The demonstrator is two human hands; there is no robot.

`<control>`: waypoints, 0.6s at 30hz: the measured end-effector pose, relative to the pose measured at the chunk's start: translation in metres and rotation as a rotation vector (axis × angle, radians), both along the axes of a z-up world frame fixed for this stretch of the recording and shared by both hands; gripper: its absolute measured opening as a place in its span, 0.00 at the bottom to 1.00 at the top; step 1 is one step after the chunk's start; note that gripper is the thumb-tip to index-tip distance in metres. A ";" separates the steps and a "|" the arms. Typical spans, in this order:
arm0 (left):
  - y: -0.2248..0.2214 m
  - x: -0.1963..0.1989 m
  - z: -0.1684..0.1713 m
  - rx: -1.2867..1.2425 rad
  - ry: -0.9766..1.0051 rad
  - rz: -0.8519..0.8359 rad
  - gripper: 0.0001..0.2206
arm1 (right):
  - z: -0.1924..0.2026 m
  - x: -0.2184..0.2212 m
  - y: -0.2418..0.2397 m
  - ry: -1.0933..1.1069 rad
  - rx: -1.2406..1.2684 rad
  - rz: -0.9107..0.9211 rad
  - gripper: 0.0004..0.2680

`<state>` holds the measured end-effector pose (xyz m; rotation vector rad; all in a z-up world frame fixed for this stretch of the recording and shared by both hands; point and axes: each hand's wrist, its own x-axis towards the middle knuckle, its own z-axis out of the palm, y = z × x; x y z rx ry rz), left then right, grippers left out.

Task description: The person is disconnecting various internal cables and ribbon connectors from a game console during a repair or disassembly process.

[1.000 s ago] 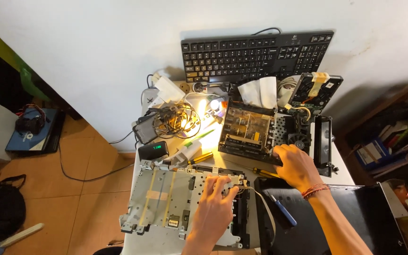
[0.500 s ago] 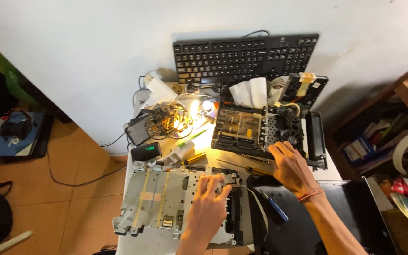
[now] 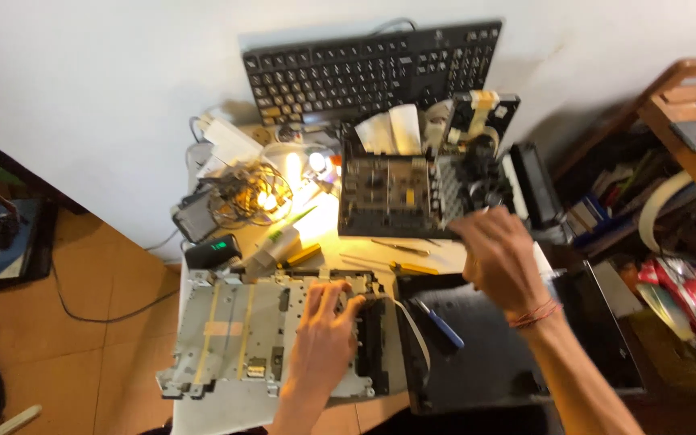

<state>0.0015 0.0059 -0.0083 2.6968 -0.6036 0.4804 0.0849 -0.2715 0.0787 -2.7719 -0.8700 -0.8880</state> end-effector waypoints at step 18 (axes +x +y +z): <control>-0.002 -0.002 0.008 -0.065 0.024 -0.014 0.25 | 0.117 -0.016 -0.042 -0.162 0.074 0.048 0.06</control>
